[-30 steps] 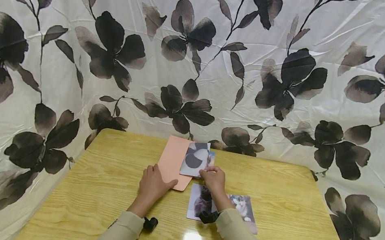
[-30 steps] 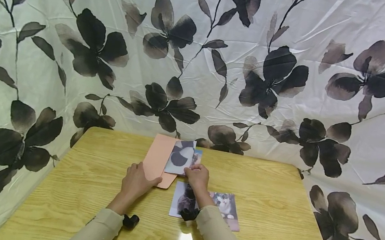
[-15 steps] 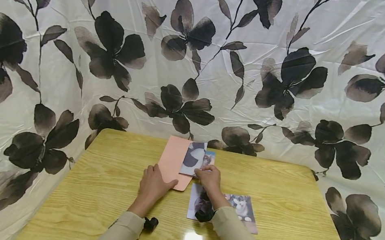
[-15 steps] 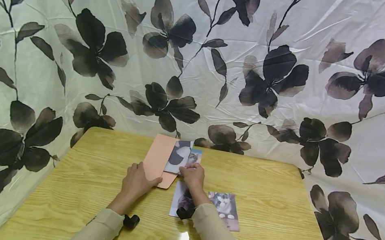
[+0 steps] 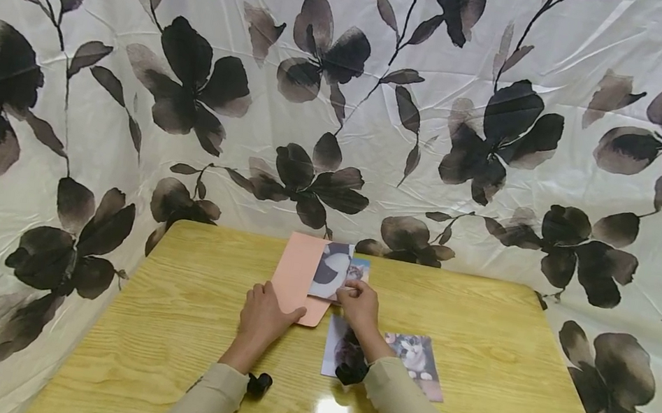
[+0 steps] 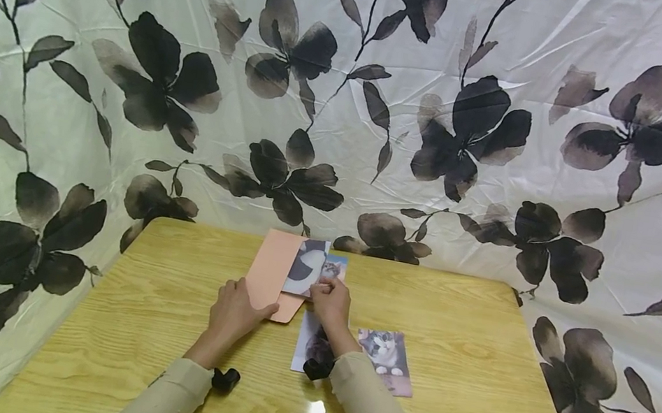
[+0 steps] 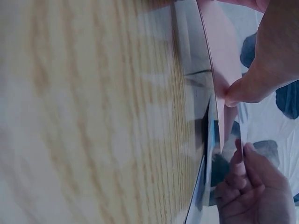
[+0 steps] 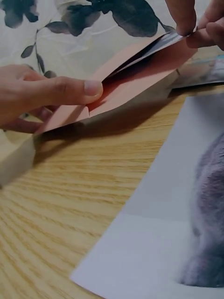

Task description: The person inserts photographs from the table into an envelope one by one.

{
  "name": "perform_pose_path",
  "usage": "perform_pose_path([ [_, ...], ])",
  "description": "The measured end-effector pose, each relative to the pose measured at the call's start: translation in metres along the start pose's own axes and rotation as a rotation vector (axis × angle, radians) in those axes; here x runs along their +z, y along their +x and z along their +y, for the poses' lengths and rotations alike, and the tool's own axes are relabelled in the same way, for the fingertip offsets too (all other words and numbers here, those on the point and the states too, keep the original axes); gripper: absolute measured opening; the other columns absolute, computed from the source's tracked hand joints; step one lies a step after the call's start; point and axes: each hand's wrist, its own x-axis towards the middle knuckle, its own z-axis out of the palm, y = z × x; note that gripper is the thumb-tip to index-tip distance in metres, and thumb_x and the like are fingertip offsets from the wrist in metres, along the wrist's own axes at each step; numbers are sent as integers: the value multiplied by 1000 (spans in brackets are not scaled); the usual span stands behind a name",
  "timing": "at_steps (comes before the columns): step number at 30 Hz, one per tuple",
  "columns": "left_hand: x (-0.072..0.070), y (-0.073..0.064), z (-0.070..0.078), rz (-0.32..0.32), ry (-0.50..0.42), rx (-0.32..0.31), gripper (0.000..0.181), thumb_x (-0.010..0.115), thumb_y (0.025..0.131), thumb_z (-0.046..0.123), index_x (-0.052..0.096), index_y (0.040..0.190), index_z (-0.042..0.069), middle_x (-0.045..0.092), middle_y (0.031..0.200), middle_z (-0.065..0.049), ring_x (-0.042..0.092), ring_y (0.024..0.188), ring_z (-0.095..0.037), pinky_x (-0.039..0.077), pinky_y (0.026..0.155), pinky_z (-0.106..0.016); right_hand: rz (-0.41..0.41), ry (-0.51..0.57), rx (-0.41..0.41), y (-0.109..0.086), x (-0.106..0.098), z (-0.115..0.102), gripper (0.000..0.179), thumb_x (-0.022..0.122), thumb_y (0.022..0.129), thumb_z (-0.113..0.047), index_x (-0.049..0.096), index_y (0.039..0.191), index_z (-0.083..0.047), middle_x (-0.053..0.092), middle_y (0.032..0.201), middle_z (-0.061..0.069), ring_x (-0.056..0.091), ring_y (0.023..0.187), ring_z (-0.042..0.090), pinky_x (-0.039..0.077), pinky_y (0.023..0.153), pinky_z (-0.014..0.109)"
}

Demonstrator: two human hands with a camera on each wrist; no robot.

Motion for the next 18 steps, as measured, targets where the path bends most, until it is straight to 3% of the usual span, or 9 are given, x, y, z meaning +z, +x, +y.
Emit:
perform_pose_path([
  [5,-1,0,-1,-2,-6,2,100,85,84,62,51,138,-15,56,127,-33,56,115,-45,56,87,-56,-31,48,-32,-2,1,-3,38,76,97,-7,67,132,4,73,89,12,64,73,16,48,59,28],
  [9,-1,0,-1,-13,-3,-3,101,84,84,62,51,139,-15,56,128,-33,56,116,-45,56,88,-56,-34,47,-39,-4,4,-2,36,77,96,-7,68,130,2,76,91,13,69,80,19,50,61,28],
  [18,-2,1,0,-14,0,-11,102,84,84,63,50,140,-14,55,129,-33,56,117,-45,57,87,-57,-42,28,-61,-5,10,0,32,78,97,-9,70,126,1,75,84,9,64,70,15,47,55,29],
])
